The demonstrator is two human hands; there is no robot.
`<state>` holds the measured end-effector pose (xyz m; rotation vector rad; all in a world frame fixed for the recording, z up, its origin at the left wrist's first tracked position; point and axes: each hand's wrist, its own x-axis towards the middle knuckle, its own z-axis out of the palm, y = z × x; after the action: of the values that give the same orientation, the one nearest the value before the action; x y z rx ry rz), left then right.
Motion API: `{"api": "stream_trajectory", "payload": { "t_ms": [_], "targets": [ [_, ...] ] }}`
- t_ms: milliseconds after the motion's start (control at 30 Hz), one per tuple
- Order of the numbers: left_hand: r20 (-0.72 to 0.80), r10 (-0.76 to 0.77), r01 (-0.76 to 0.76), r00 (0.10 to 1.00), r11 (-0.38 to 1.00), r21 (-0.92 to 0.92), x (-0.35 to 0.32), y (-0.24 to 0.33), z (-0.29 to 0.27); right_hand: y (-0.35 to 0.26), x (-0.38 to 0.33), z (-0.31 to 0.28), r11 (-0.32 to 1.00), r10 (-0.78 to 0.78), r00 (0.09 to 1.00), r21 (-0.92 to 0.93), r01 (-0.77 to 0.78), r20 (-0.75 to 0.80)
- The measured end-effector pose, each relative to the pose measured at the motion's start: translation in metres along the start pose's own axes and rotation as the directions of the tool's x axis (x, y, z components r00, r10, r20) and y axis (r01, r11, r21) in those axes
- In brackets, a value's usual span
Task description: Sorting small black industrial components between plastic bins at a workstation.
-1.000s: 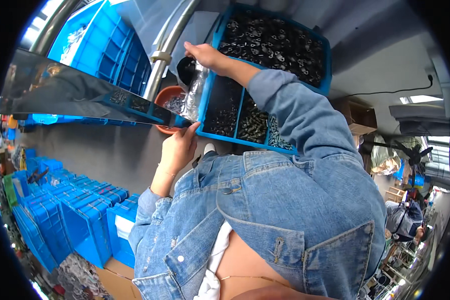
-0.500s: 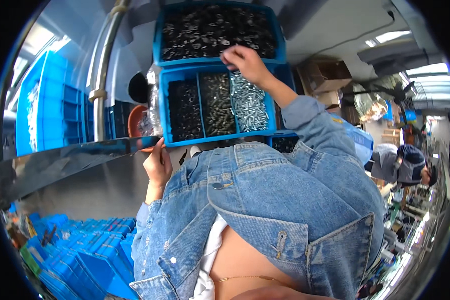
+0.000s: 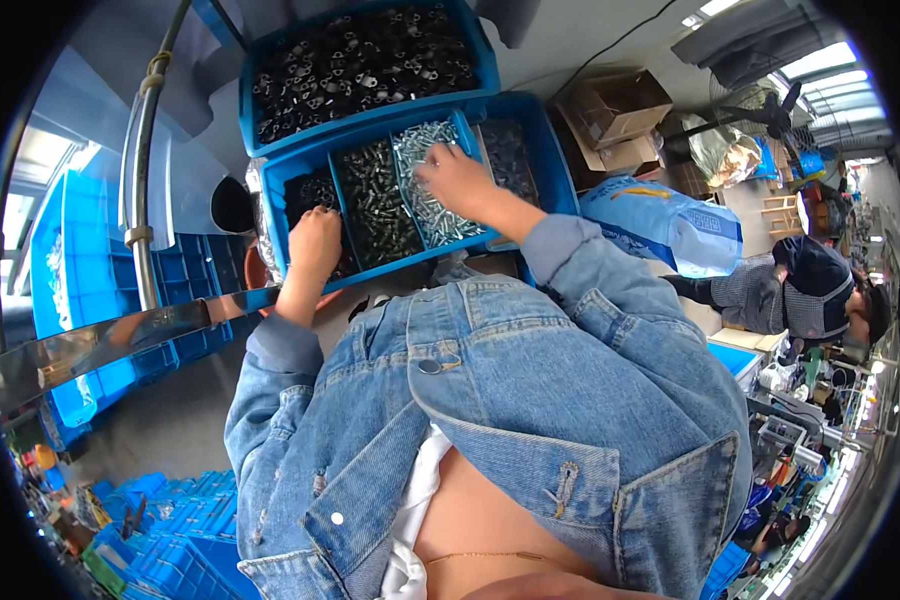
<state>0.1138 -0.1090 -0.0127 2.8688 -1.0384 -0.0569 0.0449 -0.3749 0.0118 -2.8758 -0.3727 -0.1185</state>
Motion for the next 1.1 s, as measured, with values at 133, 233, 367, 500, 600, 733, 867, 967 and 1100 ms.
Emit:
{"api": "stream_trajectory", "payload": {
  "t_ms": [133, 233, 367, 500, 600, 733, 867, 967, 1100],
  "targets": [
    [0.002, 0.024, -0.024, 1.000, 0.989, -0.144, -0.006, -0.001, -0.018, 0.024, 0.021, -0.006, 0.980, -0.040, 0.998, 0.197, 0.028, 0.057],
    [-0.127, 0.000, -0.034, 0.992, 0.962, -0.271, -0.010, 0.005, -0.027, 0.028, 0.029, -0.005, 0.964, -0.088, 0.986, 0.260, 0.049, 0.140],
    [0.125, -0.215, 0.210, 0.969, 0.436, -0.875, -0.020, 0.007, -0.048, 0.040, 0.022, -0.016, 0.914, -0.060, 0.998, 0.403, 0.052, 0.007],
    [0.336, -0.225, 0.342, 0.915, -0.009, -0.940, -0.022, 0.007, -0.051, 0.017, 0.004, -0.040, 0.201, 0.217, 0.937, 0.926, -0.319, 0.276],
    [0.392, -0.194, 0.380, 0.899, -0.096, -0.920, -0.014, 0.010, -0.050, 0.003, -0.002, -0.040, 0.366, 0.206, 0.934, 0.863, -0.349, 0.290],
    [0.220, -0.196, 0.271, 0.956, 0.291, -0.917, 0.011, 0.035, -0.050, -0.008, -0.012, -0.041, 0.571, 0.220, 0.929, 0.733, -0.369, 0.297],
    [-0.017, -0.079, 0.066, 0.997, 0.916, -0.397, 0.039, 0.055, -0.020, -0.010, -0.018, -0.045, 0.749, 0.235, 0.927, 0.553, -0.365, 0.293],
    [-0.016, -0.033, 0.029, 0.999, 0.975, -0.218, 0.048, 0.061, -0.018, 0.011, -0.006, -0.014, 0.950, 0.108, 0.993, 0.289, -0.115, 0.039],
    [-0.011, -0.017, 0.014, 1.000, 0.961, -0.277, 0.042, 0.059, -0.032, 0.019, 0.002, -0.010, 0.959, 0.041, 0.999, 0.279, -0.040, 0.000]
  ]
}}
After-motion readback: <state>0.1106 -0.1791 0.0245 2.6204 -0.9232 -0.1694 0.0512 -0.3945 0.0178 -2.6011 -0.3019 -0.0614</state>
